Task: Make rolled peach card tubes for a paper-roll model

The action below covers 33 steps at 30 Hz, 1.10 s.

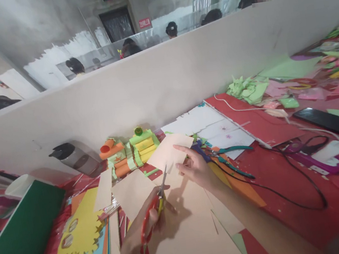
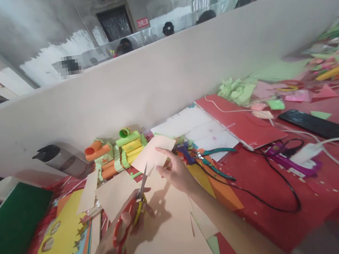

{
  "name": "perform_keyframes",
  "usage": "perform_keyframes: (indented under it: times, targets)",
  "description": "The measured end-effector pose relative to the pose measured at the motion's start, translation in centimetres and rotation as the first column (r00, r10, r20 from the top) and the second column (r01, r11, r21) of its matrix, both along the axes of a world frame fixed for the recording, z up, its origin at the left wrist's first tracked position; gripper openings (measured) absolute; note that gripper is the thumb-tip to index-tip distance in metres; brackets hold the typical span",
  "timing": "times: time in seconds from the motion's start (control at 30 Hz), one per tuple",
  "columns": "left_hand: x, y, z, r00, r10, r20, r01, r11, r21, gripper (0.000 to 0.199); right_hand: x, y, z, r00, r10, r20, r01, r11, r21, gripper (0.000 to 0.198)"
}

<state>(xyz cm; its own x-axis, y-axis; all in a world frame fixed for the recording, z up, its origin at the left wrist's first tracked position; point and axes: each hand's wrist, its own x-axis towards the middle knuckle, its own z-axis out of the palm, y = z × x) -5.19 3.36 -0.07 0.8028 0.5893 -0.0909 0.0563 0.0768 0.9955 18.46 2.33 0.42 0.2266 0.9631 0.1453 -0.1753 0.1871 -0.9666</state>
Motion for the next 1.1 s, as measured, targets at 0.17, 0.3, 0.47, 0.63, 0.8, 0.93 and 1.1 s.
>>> perform_keyframes:
  times: [0.17,0.3,0.47,0.63,0.8,0.93,1.1]
  targets:
    - [1.0,-0.6,1.2,0.967,0.129,-0.219,-0.103,0.987,0.126,0.069,0.3,0.2,-0.1,1.0,-0.017,-0.016,0.018,1.0,0.021,0.059]
    - [2.1,-1.1,2.2,0.92,0.22,-0.324,-0.154,0.964,0.217,0.068,0.3,0.2,0.2,0.998,-0.066,-0.019,0.067,0.997,0.032,0.059]
    - [2.7,-1.4,3.1,0.87,0.261,-0.419,-0.155,0.95,0.27,0.07,0.2,0.3,0.4,0.995,-0.102,-0.021,0.102,0.994,0.033,0.057]
    - [3.1,-1.4,3.1,0.877,0.276,-0.393,-0.15,0.935,0.322,0.066,0.0,0.3,0.5,0.993,-0.119,-0.016,0.119,0.993,0.012,0.058]
    - [3.1,-1.4,2.8,0.878,0.297,-0.376,-0.175,0.929,0.326,0.063,-0.1,0.2,0.6,0.993,-0.117,-0.02,0.117,0.993,-0.004,0.058]
    - [3.1,-1.5,2.9,0.879,0.298,-0.372,-0.184,0.932,0.311,0.063,-0.2,0.1,0.7,0.993,-0.104,-0.057,0.103,0.995,-0.009,0.059]
    - [3.1,-1.4,2.5,0.895,0.273,-0.352,-0.184,0.946,0.266,0.063,-0.2,0.1,0.8,0.993,-0.113,-0.045,0.113,0.993,-0.018,0.058]
